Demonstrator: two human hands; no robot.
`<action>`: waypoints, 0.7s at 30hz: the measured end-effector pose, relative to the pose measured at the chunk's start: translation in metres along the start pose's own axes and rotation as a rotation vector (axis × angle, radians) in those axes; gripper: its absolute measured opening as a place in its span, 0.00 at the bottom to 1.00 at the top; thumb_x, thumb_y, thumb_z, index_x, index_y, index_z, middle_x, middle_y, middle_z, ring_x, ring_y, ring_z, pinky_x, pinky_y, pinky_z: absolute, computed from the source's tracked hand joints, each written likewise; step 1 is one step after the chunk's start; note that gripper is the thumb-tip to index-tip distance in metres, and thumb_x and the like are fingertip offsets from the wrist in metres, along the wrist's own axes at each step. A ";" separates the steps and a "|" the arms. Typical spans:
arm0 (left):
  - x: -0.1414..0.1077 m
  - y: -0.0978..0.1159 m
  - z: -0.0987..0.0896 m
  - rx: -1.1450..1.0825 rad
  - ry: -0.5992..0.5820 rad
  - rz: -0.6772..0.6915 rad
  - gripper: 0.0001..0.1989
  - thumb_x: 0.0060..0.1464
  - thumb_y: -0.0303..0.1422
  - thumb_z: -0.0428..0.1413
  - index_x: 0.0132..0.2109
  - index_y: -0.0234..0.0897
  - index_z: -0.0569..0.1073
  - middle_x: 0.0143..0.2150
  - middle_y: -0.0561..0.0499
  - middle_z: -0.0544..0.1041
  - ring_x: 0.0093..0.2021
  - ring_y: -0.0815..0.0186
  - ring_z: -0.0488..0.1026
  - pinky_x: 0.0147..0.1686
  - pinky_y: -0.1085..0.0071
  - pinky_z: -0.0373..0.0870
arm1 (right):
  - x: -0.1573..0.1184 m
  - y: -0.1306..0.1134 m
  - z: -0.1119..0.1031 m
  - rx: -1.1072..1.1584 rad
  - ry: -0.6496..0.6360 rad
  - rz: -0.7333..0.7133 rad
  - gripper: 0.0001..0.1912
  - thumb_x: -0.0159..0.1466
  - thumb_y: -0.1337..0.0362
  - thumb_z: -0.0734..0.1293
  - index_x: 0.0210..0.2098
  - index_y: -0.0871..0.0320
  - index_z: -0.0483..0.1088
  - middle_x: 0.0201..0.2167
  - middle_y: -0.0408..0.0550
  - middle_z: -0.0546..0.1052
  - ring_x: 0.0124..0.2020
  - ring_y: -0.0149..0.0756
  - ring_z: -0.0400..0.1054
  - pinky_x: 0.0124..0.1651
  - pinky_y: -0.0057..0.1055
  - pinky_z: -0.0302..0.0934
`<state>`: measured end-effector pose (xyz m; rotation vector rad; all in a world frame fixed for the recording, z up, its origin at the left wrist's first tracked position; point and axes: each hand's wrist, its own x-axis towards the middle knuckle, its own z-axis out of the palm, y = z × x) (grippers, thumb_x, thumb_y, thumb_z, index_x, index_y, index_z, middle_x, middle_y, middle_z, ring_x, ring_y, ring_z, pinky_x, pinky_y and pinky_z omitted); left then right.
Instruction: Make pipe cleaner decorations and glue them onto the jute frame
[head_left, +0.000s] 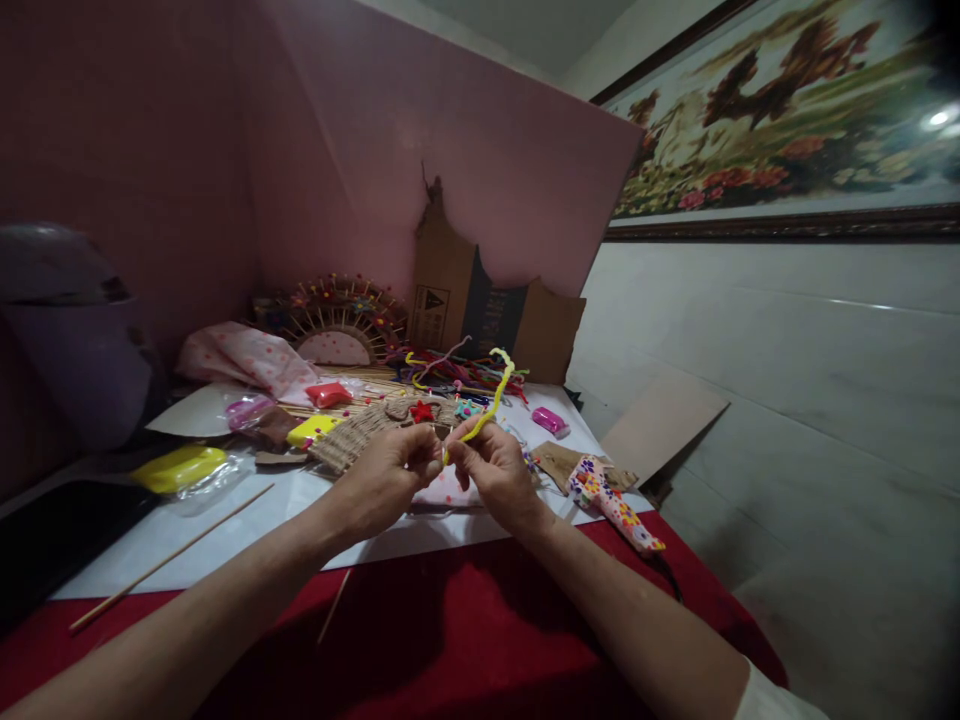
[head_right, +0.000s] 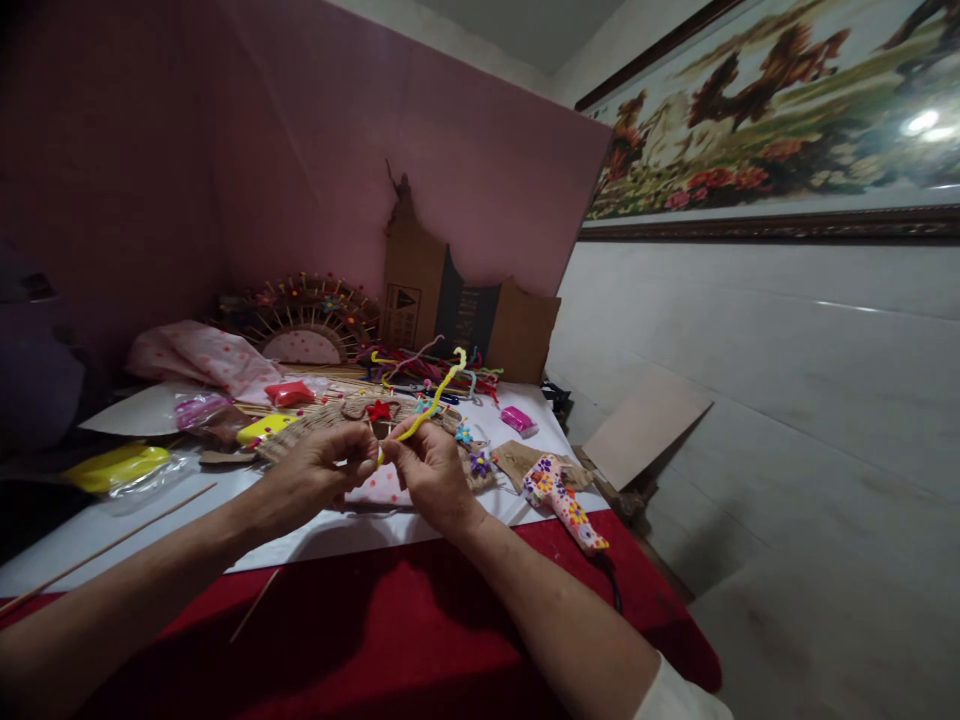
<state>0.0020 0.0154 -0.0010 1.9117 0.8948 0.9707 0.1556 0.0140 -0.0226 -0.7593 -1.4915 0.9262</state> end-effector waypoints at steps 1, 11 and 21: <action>0.000 0.000 0.001 0.019 0.012 -0.025 0.08 0.47 0.32 0.53 0.23 0.36 0.62 0.21 0.58 0.61 0.21 0.73 0.59 0.17 0.78 0.60 | 0.000 0.001 0.000 -0.022 -0.006 -0.010 0.13 0.56 0.56 0.68 0.28 0.59 0.65 0.20 0.38 0.65 0.16 0.23 0.55 0.18 0.24 0.51; 0.001 0.000 0.000 -0.008 0.176 0.180 0.05 0.51 0.33 0.54 0.34 0.35 0.70 0.27 0.53 0.72 0.24 0.70 0.67 0.21 0.75 0.67 | 0.004 -0.006 -0.003 0.239 0.100 0.132 0.13 0.54 0.59 0.70 0.29 0.59 0.63 0.20 0.38 0.67 0.17 0.24 0.57 0.18 0.22 0.54; -0.003 -0.003 0.001 0.530 0.355 0.669 0.05 0.55 0.24 0.52 0.32 0.35 0.70 0.28 0.52 0.75 0.29 0.69 0.71 0.31 0.73 0.66 | 0.003 -0.011 -0.002 0.415 0.018 0.235 0.14 0.53 0.59 0.71 0.27 0.60 0.64 0.19 0.40 0.68 0.18 0.23 0.57 0.18 0.21 0.52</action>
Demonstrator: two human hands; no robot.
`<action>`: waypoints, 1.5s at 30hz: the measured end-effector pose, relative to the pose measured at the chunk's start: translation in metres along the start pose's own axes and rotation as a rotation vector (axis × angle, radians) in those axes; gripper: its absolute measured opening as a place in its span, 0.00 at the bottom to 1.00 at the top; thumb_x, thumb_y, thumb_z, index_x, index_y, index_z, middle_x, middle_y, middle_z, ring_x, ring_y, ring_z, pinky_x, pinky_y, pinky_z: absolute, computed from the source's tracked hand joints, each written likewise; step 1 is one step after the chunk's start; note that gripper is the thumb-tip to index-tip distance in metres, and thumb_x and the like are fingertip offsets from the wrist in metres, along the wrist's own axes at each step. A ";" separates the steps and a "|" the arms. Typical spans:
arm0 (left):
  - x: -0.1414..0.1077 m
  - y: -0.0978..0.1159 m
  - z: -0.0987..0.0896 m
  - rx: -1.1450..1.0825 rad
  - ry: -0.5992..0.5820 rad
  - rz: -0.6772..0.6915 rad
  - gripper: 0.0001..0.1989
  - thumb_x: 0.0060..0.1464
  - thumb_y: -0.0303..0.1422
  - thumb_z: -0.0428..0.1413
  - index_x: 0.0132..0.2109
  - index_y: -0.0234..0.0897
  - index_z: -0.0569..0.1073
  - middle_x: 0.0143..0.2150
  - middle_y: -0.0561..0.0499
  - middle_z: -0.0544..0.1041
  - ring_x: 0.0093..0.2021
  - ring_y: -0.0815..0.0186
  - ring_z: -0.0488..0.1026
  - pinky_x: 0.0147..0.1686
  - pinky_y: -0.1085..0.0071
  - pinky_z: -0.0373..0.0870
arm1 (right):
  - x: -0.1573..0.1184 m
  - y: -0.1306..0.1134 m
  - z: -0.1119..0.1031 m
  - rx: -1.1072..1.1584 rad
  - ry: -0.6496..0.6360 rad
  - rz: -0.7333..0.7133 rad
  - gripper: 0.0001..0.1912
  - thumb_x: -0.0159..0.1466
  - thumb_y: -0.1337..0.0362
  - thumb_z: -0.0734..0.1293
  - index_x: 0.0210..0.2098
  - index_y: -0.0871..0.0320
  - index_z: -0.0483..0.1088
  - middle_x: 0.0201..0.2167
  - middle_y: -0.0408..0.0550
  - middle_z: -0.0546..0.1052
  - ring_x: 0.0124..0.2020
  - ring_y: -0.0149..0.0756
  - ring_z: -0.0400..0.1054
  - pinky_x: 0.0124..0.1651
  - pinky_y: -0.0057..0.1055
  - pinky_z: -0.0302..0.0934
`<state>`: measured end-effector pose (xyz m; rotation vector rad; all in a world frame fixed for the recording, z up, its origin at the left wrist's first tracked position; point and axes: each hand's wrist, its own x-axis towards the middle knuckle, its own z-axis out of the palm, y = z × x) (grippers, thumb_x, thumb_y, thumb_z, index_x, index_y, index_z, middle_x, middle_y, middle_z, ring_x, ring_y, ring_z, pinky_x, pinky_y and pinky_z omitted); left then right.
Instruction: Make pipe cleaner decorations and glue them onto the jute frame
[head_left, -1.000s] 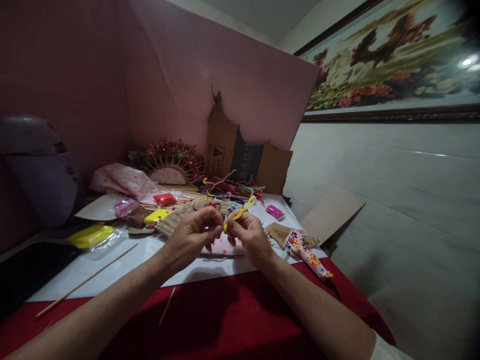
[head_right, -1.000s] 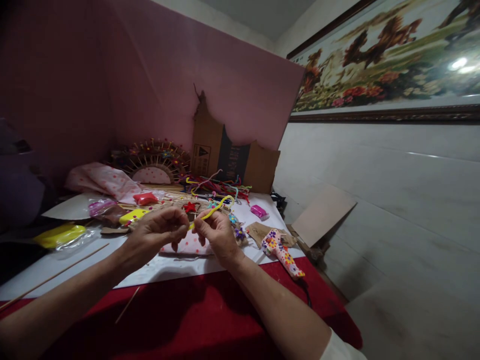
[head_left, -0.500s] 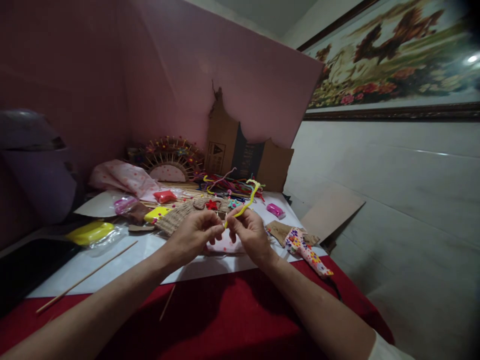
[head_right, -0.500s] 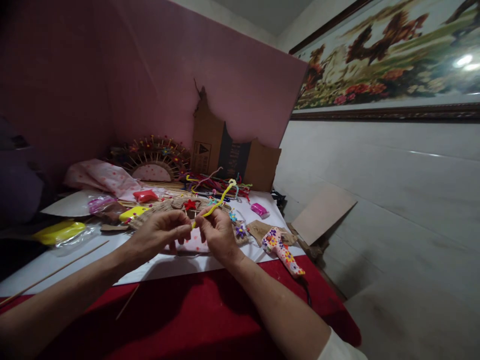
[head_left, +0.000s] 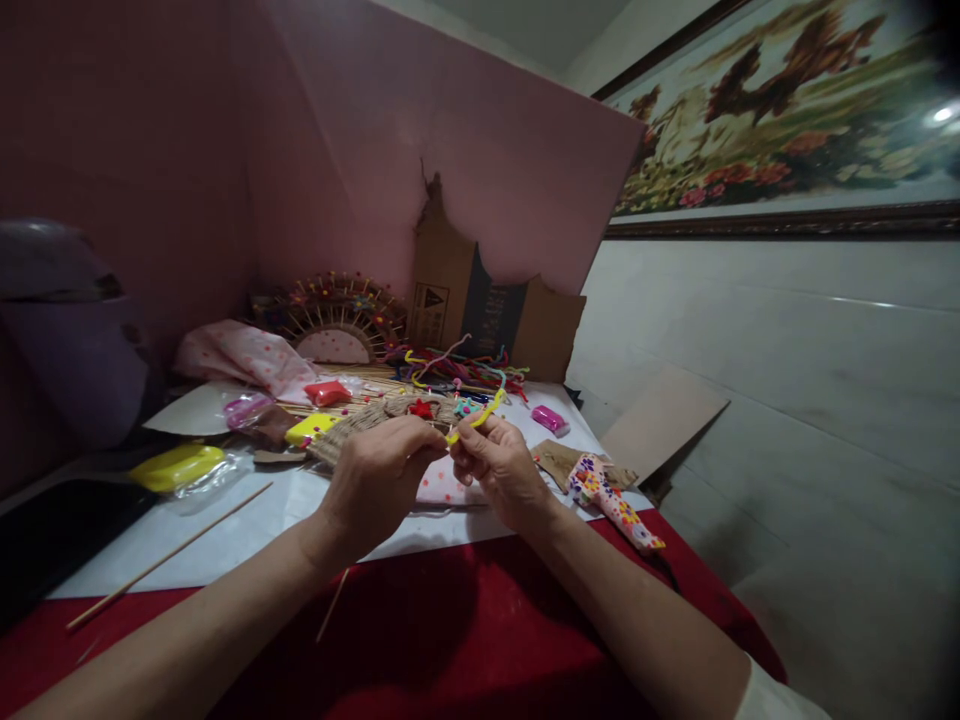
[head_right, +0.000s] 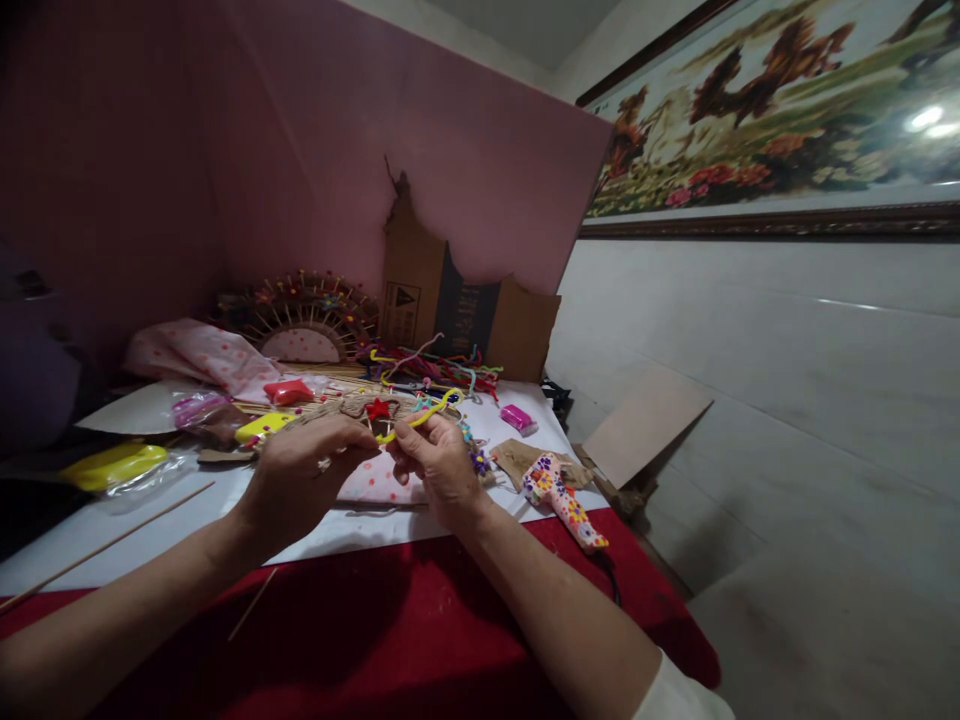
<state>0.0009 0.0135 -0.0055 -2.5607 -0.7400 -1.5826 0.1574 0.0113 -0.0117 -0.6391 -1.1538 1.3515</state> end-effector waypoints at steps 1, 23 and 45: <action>0.000 0.001 -0.001 0.007 0.009 0.001 0.05 0.54 0.24 0.52 0.32 0.34 0.70 0.28 0.52 0.75 0.29 0.70 0.71 0.30 0.74 0.66 | 0.000 0.000 0.000 -0.002 0.000 -0.002 0.14 0.53 0.59 0.71 0.27 0.60 0.64 0.19 0.40 0.68 0.18 0.23 0.57 0.18 0.21 0.52; 0.000 -0.001 0.001 0.023 0.008 -0.123 0.04 0.54 0.25 0.52 0.32 0.35 0.69 0.26 0.53 0.73 0.27 0.70 0.68 0.28 0.74 0.64 | 0.001 0.005 0.001 -0.014 -0.035 -0.032 0.15 0.53 0.58 0.71 0.27 0.59 0.63 0.20 0.40 0.68 0.19 0.24 0.57 0.18 0.22 0.54; -0.001 0.000 0.003 0.072 -0.004 -0.105 0.07 0.54 0.26 0.51 0.31 0.36 0.73 0.26 0.52 0.76 0.26 0.69 0.71 0.27 0.74 0.64 | 0.001 0.004 0.002 -0.048 -0.008 -0.075 0.15 0.52 0.58 0.72 0.29 0.58 0.62 0.21 0.39 0.68 0.19 0.25 0.59 0.19 0.23 0.55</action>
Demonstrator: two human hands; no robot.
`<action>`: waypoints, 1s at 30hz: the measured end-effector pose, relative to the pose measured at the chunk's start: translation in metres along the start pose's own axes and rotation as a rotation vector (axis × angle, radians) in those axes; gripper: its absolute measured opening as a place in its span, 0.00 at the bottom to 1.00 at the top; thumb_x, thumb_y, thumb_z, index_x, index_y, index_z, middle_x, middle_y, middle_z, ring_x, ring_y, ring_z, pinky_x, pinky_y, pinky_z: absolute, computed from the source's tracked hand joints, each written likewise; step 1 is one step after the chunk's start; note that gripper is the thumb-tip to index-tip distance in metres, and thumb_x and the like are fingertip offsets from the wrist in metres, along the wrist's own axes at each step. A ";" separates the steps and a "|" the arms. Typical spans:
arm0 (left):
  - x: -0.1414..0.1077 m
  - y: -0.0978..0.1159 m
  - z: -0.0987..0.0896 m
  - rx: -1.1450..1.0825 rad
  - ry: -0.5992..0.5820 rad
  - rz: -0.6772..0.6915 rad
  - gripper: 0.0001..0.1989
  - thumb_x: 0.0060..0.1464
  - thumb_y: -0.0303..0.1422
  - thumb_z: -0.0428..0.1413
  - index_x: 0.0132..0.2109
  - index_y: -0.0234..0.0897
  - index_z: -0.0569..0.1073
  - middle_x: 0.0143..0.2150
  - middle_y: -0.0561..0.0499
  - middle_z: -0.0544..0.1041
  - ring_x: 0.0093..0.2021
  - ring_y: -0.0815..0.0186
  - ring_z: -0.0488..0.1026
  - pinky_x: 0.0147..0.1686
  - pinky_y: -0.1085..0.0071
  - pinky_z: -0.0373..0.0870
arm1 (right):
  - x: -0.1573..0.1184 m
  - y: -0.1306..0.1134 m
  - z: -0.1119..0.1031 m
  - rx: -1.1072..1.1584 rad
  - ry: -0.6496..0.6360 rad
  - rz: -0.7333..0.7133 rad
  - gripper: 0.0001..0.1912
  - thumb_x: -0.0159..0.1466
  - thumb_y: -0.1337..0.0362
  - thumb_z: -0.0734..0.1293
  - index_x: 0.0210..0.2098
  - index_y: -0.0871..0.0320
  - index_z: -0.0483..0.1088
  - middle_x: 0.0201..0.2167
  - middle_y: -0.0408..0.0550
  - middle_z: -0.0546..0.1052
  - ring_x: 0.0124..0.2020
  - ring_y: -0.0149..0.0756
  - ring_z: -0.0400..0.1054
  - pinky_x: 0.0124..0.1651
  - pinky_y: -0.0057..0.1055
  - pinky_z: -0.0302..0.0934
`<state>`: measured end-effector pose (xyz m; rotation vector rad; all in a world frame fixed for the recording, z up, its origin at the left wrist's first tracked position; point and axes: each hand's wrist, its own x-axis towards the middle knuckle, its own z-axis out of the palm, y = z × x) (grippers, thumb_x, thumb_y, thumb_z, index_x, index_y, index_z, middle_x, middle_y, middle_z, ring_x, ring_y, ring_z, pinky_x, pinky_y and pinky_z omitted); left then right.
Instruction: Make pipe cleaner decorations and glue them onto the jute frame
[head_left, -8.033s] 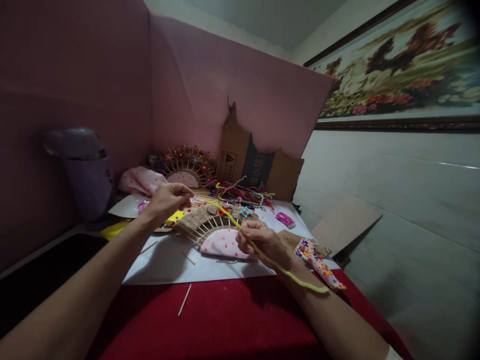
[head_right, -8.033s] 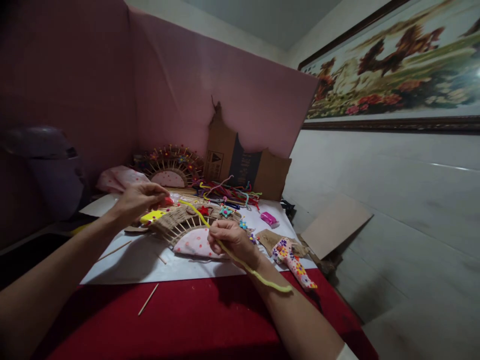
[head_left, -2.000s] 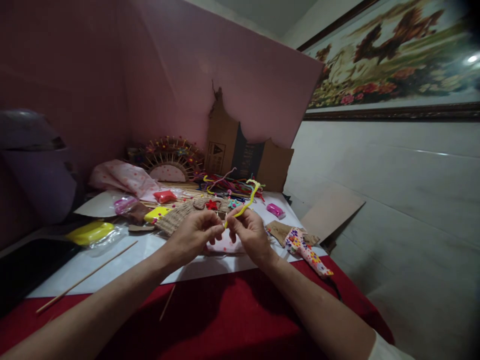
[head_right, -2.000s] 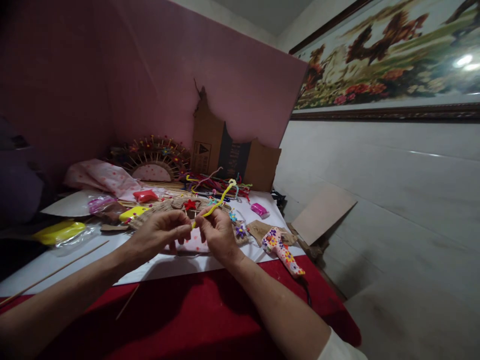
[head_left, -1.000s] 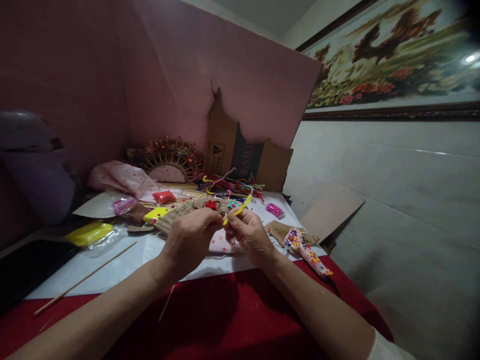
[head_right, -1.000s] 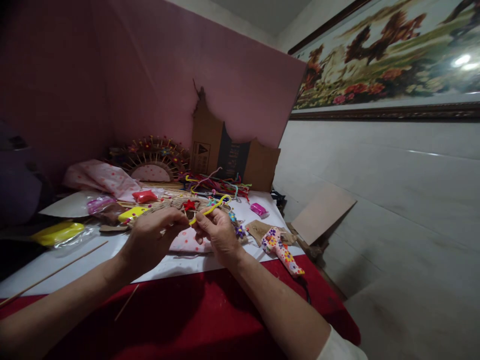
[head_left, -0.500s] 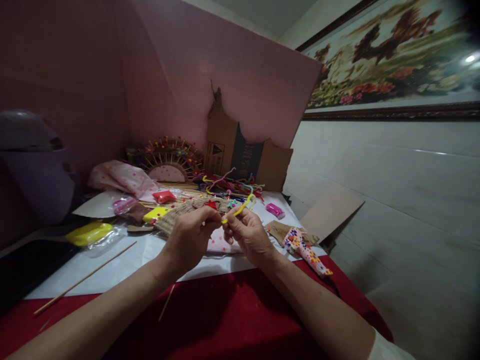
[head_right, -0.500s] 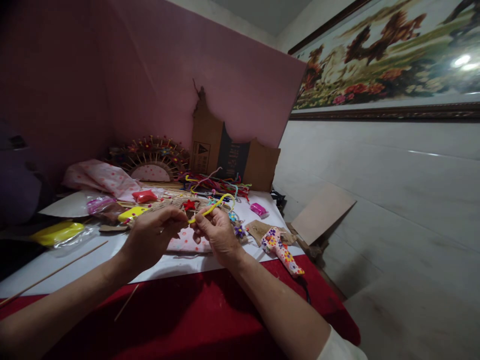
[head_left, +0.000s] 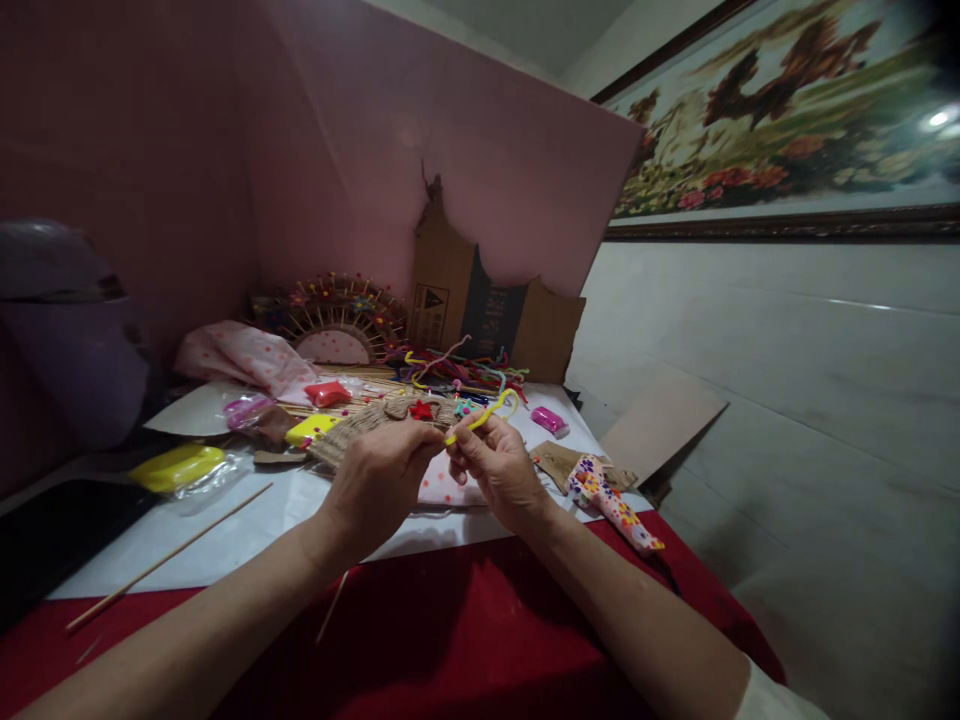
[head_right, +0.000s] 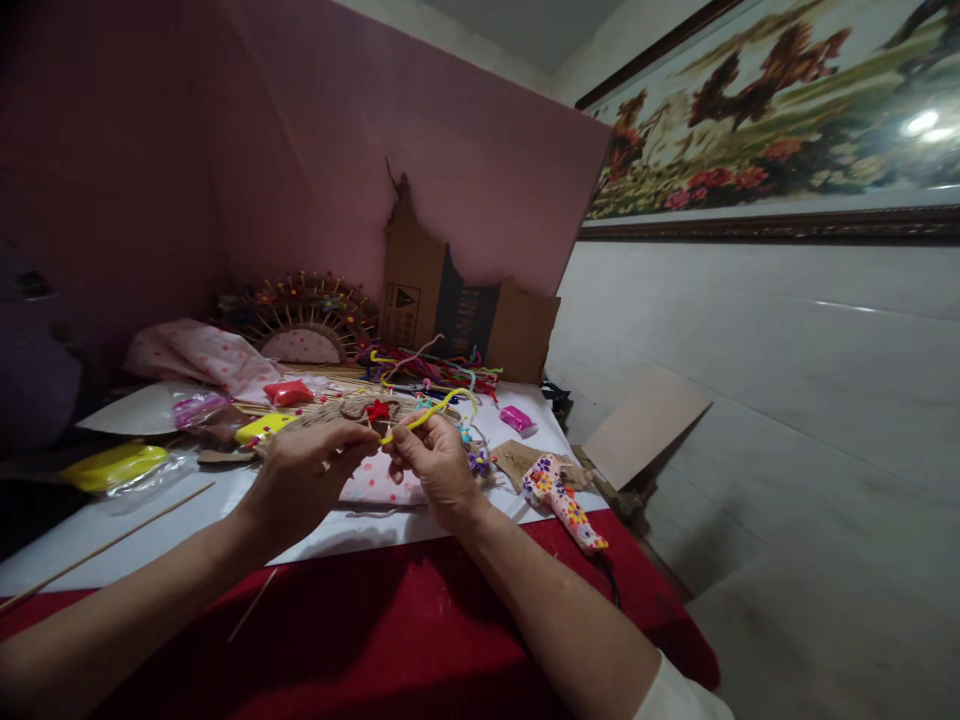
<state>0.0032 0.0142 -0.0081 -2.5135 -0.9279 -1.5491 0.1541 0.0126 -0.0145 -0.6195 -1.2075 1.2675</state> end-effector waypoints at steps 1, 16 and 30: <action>0.000 0.000 0.000 0.009 -0.012 0.012 0.07 0.54 0.26 0.52 0.30 0.36 0.72 0.25 0.52 0.76 0.25 0.69 0.70 0.27 0.74 0.63 | 0.000 0.000 0.000 -0.008 -0.001 -0.002 0.15 0.52 0.58 0.72 0.28 0.58 0.62 0.21 0.39 0.68 0.19 0.25 0.59 0.19 0.23 0.55; 0.004 0.001 -0.011 0.139 -0.306 0.126 0.10 0.56 0.23 0.49 0.31 0.35 0.72 0.26 0.51 0.74 0.26 0.66 0.69 0.27 0.71 0.58 | -0.001 0.008 -0.002 -0.178 -0.033 -0.036 0.13 0.54 0.58 0.70 0.27 0.59 0.64 0.18 0.37 0.66 0.17 0.24 0.58 0.19 0.23 0.55; 0.004 -0.006 -0.004 -0.066 -0.107 -0.155 0.04 0.51 0.24 0.55 0.29 0.35 0.71 0.23 0.56 0.72 0.22 0.73 0.64 0.24 0.77 0.58 | 0.000 0.005 -0.002 -0.219 0.005 -0.059 0.12 0.51 0.61 0.72 0.26 0.60 0.65 0.22 0.38 0.67 0.18 0.24 0.62 0.20 0.23 0.56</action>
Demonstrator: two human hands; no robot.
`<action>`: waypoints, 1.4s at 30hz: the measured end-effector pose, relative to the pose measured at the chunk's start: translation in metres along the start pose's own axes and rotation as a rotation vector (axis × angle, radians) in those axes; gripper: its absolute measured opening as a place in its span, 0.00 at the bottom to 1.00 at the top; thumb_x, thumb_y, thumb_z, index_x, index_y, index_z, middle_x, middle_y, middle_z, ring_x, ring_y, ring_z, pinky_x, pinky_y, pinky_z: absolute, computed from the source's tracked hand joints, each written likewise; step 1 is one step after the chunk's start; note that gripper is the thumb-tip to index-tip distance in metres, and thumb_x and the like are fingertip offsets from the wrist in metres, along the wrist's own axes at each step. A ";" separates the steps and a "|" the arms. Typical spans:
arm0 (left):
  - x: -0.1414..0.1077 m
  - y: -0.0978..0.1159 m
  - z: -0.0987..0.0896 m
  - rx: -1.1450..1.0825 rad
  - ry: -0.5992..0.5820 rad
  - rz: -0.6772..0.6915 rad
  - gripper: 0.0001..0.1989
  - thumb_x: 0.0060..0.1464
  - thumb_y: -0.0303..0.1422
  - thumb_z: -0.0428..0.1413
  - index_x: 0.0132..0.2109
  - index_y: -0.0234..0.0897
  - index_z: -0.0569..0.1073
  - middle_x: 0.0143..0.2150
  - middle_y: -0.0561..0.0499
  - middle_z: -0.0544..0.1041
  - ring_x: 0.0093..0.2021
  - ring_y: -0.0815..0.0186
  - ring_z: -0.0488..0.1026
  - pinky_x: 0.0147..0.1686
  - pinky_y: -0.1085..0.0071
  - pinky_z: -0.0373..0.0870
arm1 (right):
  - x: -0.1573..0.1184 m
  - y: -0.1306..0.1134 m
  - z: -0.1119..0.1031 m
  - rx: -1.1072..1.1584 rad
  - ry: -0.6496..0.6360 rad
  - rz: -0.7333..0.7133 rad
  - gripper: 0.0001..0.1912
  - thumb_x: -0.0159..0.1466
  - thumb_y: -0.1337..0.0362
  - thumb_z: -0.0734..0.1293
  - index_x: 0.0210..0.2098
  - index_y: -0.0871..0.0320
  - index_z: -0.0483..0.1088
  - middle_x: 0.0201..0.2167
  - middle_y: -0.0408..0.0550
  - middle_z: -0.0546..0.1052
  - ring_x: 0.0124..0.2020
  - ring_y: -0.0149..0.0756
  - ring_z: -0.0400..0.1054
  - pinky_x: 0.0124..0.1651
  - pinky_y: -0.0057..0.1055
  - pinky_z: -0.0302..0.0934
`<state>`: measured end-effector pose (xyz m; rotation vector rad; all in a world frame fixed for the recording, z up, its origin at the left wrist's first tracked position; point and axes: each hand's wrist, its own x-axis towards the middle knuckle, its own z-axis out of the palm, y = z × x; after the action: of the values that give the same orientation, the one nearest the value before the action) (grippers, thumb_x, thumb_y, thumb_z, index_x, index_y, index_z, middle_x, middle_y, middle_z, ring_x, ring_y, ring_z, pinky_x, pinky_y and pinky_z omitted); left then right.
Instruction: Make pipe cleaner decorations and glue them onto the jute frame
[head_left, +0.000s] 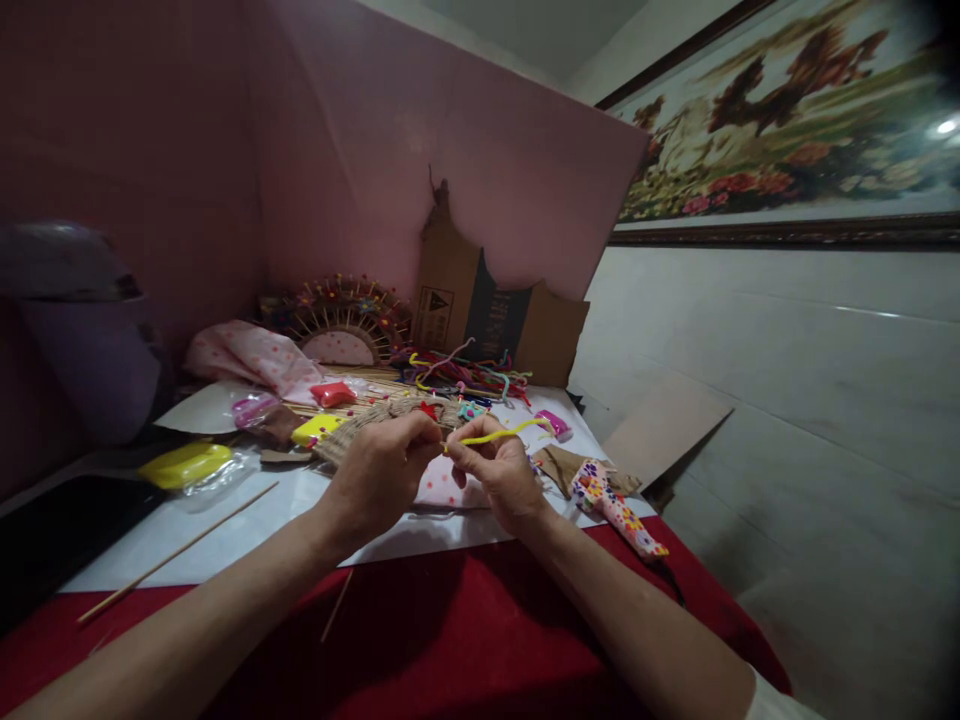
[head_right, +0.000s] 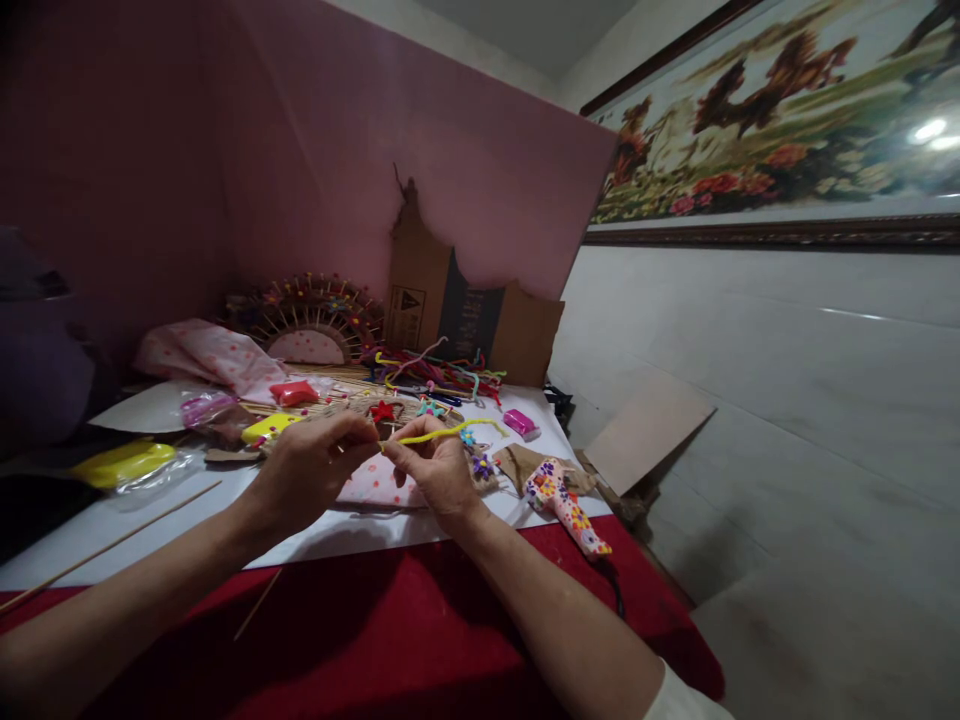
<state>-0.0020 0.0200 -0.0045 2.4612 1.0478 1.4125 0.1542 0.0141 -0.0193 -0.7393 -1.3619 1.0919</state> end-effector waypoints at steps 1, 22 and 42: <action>0.000 0.000 0.000 -0.006 0.001 0.000 0.04 0.51 0.24 0.55 0.29 0.35 0.71 0.23 0.56 0.71 0.22 0.73 0.64 0.24 0.77 0.58 | 0.000 0.000 0.000 0.001 -0.001 0.000 0.12 0.51 0.61 0.72 0.26 0.60 0.65 0.22 0.38 0.68 0.18 0.24 0.62 0.20 0.23 0.56; 0.007 0.000 -0.003 -0.600 -0.224 -0.429 0.08 0.47 0.35 0.56 0.30 0.33 0.68 0.22 0.55 0.68 0.19 0.73 0.64 0.17 0.76 0.63 | 0.001 0.000 -0.001 0.089 -0.024 0.063 0.13 0.50 0.61 0.73 0.26 0.60 0.65 0.21 0.39 0.69 0.18 0.25 0.62 0.20 0.24 0.55; 0.005 0.012 -0.001 -0.782 -0.220 -0.623 0.08 0.45 0.34 0.56 0.28 0.33 0.68 0.21 0.55 0.70 0.17 0.73 0.65 0.16 0.74 0.67 | -0.007 0.006 0.001 -0.270 0.085 -0.239 0.07 0.58 0.62 0.67 0.30 0.57 0.65 0.27 0.42 0.68 0.25 0.28 0.60 0.27 0.27 0.56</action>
<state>0.0048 0.0133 0.0051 1.5099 0.8664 1.0336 0.1535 0.0095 -0.0274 -0.7853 -1.4981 0.6892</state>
